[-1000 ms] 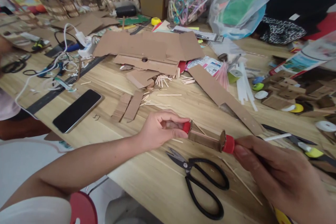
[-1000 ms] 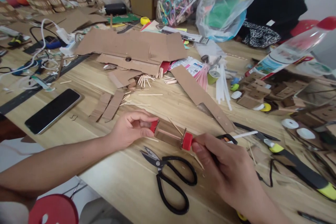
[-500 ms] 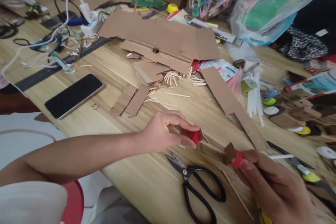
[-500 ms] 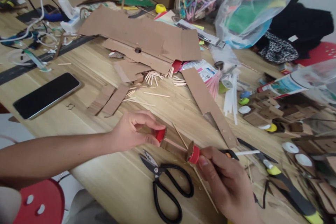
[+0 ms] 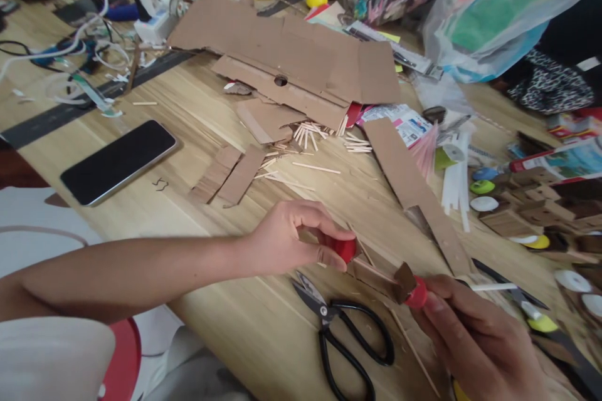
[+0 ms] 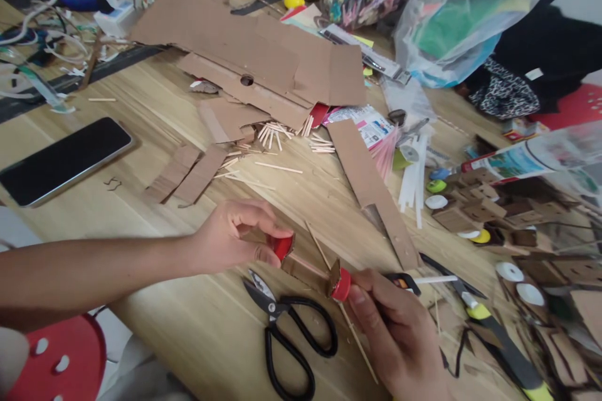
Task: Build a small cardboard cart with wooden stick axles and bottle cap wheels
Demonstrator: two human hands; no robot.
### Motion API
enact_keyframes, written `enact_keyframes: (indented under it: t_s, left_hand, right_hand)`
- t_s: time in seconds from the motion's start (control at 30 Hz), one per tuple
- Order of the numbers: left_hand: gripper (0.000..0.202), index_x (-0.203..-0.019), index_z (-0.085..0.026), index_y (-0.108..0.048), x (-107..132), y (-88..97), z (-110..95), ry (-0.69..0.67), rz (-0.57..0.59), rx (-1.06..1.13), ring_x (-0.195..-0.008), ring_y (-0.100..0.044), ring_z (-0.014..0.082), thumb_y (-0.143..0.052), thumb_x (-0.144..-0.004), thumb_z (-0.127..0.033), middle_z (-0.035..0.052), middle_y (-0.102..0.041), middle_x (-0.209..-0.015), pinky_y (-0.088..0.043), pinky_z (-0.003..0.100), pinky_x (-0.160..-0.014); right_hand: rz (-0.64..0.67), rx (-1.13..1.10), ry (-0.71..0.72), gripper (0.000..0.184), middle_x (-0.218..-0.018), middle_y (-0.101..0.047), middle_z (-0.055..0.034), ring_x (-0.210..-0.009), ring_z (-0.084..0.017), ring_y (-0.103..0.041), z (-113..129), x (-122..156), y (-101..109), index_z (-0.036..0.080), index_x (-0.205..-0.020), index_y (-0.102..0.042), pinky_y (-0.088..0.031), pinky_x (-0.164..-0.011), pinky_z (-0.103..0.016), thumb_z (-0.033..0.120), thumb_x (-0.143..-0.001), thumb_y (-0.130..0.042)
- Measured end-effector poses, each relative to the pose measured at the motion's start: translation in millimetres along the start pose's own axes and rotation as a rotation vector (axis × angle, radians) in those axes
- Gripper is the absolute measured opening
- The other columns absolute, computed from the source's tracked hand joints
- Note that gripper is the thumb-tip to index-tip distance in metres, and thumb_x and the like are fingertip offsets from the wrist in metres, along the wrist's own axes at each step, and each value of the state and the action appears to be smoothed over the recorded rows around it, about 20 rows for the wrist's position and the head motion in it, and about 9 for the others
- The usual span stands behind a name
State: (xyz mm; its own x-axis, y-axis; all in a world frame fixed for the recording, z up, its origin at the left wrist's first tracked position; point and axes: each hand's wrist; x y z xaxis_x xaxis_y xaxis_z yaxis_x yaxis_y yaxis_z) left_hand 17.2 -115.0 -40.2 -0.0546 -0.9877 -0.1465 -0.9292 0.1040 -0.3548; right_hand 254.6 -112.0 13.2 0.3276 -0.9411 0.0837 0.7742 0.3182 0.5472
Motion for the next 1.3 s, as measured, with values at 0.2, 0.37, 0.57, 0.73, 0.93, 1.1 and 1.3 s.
enact_keyframes:
  t_s: [0.2, 0.37, 0.57, 0.73, 0.93, 1.1, 1.3]
  left_hand:
    - [0.020, -0.076, -0.023, -0.084, -1, 0.1, -1, -0.003, 0.002, -0.040, -0.071, -0.070, 0.0164, -0.095, -0.061, -0.031, 0.0048, -0.076, -0.073, -0.059, 0.027, -0.070]
    - [0.020, -0.078, -0.023, -0.084, -1, 1.6, 1, -0.057, 0.027, -0.085, -0.069, -0.070, 0.0162, -0.094, -0.063, -0.033, 0.0055, -0.076, -0.073, -0.059, 0.027, -0.067]
    - [0.019, -0.079, -0.024, -0.084, 0, 3.1, 1, -0.098, 0.038, -0.112, -0.069, -0.070, 0.0168, -0.093, -0.065, -0.032, 0.0067, -0.078, -0.076, -0.059, 0.027, -0.065]
    - [0.018, -0.083, -0.025, -0.085, 0, 4.9, 0, -0.165, 0.042, -0.141, -0.070, -0.073, 0.0175, -0.092, -0.067, -0.026, 0.0076, -0.080, -0.080, -0.059, 0.026, -0.065]
    - [0.016, -0.084, -0.027, -0.085, 3, 6.3, -1, -0.172, 0.077, -0.211, -0.071, -0.075, 0.0194, -0.091, -0.069, -0.029, 0.0092, -0.080, -0.081, -0.060, 0.027, -0.063]
    - [0.018, -0.085, -0.028, -0.085, 1, 6.6, -3, -0.222, 0.066, -0.215, -0.071, -0.074, 0.0186, -0.092, -0.068, -0.029, 0.0079, -0.080, -0.079, -0.060, 0.027, -0.066]
    - [0.025, -0.095, -0.028, -0.085, -3, 5.5, -4, -0.157, 0.026, -0.084, -0.088, -0.074, 0.0182, -0.090, -0.071, -0.027, 0.0077, -0.081, -0.091, -0.059, 0.027, -0.082]
  right_hand:
    - [-0.023, -0.098, -0.062, 0.051, -0.060, -0.047, -0.0002, -0.055, -0.015, -0.040, -3, -1, -4, 0.023, -0.062, -0.063, -0.029, -0.045, -0.025, 0.066, -0.088, -0.063]
    - [0.034, -0.155, -0.099, 0.051, -0.059, -0.041, 0.0014, -0.053, -0.013, -0.034, 2, -3, -5, 0.022, -0.063, -0.062, -0.027, -0.042, -0.025, 0.066, -0.088, -0.064]
    - [0.052, -0.271, -0.183, 0.052, -0.058, -0.037, 0.0033, -0.051, -0.011, -0.026, 7, -6, -6, 0.021, -0.059, -0.060, -0.020, -0.042, -0.026, 0.067, -0.082, -0.071]
    - [0.110, -0.403, -0.246, 0.052, -0.055, -0.032, 0.0065, -0.048, -0.009, -0.020, 5, -8, -7, 0.021, -0.059, -0.060, -0.018, -0.043, -0.025, 0.067, -0.077, -0.076]
    - [0.208, -0.416, -0.198, 0.050, -0.051, -0.029, 0.0076, -0.043, -0.008, -0.020, -4, -14, -2, 0.022, -0.061, -0.060, -0.016, -0.038, -0.024, 0.066, -0.082, -0.071]
    - [0.185, -0.371, -0.177, 0.052, -0.053, -0.033, 0.0066, -0.045, -0.008, -0.021, -4, -13, -3, 0.022, -0.062, -0.059, -0.018, -0.040, -0.024, 0.069, -0.081, -0.070]
    - [0.018, -0.058, -0.030, 0.056, -0.051, -0.040, 0.0047, -0.048, -0.012, -0.033, 4, -6, -5, 0.023, -0.057, -0.053, -0.032, -0.050, -0.028, 0.066, -0.092, -0.059]
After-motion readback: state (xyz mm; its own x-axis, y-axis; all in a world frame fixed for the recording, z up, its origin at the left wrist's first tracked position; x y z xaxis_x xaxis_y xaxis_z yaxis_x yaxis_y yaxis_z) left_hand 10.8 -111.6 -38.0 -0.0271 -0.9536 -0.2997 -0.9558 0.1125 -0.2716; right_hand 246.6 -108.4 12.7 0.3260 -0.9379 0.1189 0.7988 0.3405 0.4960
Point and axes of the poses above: each hand's wrist, its own x-axis away from the middle knuckle, its own y-axis out of the back of the hand, z = x × y
